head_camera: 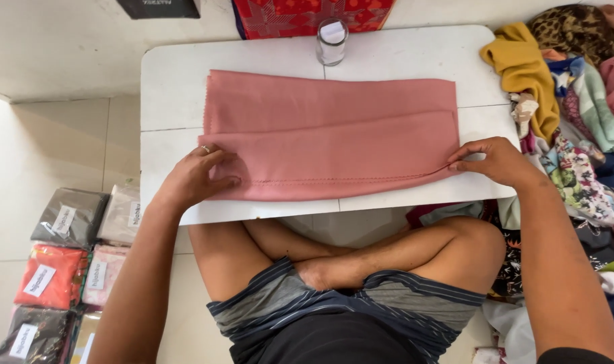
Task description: Folding a hijab and cleaning it with a lint roller on a small table
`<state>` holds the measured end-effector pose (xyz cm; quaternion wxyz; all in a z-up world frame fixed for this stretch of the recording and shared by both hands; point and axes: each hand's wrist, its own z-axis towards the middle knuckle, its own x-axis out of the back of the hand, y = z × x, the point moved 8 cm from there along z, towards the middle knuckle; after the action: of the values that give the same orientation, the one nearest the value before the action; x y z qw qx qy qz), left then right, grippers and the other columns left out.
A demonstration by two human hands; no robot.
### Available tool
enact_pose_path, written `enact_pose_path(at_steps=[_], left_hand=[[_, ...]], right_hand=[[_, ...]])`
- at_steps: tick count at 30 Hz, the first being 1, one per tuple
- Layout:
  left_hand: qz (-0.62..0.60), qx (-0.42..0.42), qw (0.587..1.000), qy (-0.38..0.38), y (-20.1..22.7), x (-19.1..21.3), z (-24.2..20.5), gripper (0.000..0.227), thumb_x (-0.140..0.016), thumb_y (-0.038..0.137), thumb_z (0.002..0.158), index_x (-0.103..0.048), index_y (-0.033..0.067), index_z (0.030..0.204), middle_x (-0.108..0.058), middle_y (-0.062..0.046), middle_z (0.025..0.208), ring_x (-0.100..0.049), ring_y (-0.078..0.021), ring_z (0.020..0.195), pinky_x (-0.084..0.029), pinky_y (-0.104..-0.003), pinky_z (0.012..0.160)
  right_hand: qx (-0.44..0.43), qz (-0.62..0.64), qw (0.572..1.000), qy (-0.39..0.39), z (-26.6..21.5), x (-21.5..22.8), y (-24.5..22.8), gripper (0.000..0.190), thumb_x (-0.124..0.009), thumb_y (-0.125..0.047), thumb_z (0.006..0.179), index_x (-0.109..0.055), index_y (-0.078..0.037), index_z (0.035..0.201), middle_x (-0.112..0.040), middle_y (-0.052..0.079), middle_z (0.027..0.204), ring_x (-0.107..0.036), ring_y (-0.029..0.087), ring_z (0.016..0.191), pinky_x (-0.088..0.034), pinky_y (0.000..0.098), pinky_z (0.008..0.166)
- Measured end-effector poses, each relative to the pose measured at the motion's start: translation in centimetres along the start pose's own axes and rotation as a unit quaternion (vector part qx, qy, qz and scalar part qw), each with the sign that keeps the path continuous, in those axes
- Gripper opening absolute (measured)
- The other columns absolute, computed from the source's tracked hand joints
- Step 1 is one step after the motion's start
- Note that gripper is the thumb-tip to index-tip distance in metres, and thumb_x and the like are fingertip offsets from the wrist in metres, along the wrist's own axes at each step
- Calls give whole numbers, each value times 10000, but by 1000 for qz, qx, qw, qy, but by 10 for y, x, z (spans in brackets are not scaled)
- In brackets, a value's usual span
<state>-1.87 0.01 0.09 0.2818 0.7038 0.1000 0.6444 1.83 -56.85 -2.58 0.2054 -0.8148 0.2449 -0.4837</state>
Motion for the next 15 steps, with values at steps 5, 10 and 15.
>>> enact_pose_path(at_steps=[5, 10, 15], left_hand=[[49, -11, 999, -15, -1, -2, -9, 498, -870, 304, 737, -736, 179, 1200, -694, -19, 1063, -648, -245, 976, -539, -388, 864], [94, -109, 988, 59, 14, 6, -13, 242, -777, 74, 771, -785, 143, 1003, -724, 9, 1080, -693, -227, 921, -568, -365, 818], [113, -116, 981, 105, 19, 9, -17, 170, -732, 98, 872, -762, 112, 1038, -720, -41, 986, -687, -245, 857, -565, -366, 742]], right_hand=[[6, 5, 1000, 14, -4, -2, 2, 158, -802, -78, 874, -851, -28, 1015, -671, 92, 693, -442, 171, 612, -381, 300, 589], [17, 29, 999, 13, -2, -3, 12, 156, -761, -65, 911, -822, -2, 1041, -784, 84, 894, -617, 171, 793, -480, 293, 784], [36, 69, 997, 15, -2, -6, 17, 160, -726, -25, 927, -790, 22, 1066, -782, 99, 938, -659, 176, 851, -504, 296, 837]])
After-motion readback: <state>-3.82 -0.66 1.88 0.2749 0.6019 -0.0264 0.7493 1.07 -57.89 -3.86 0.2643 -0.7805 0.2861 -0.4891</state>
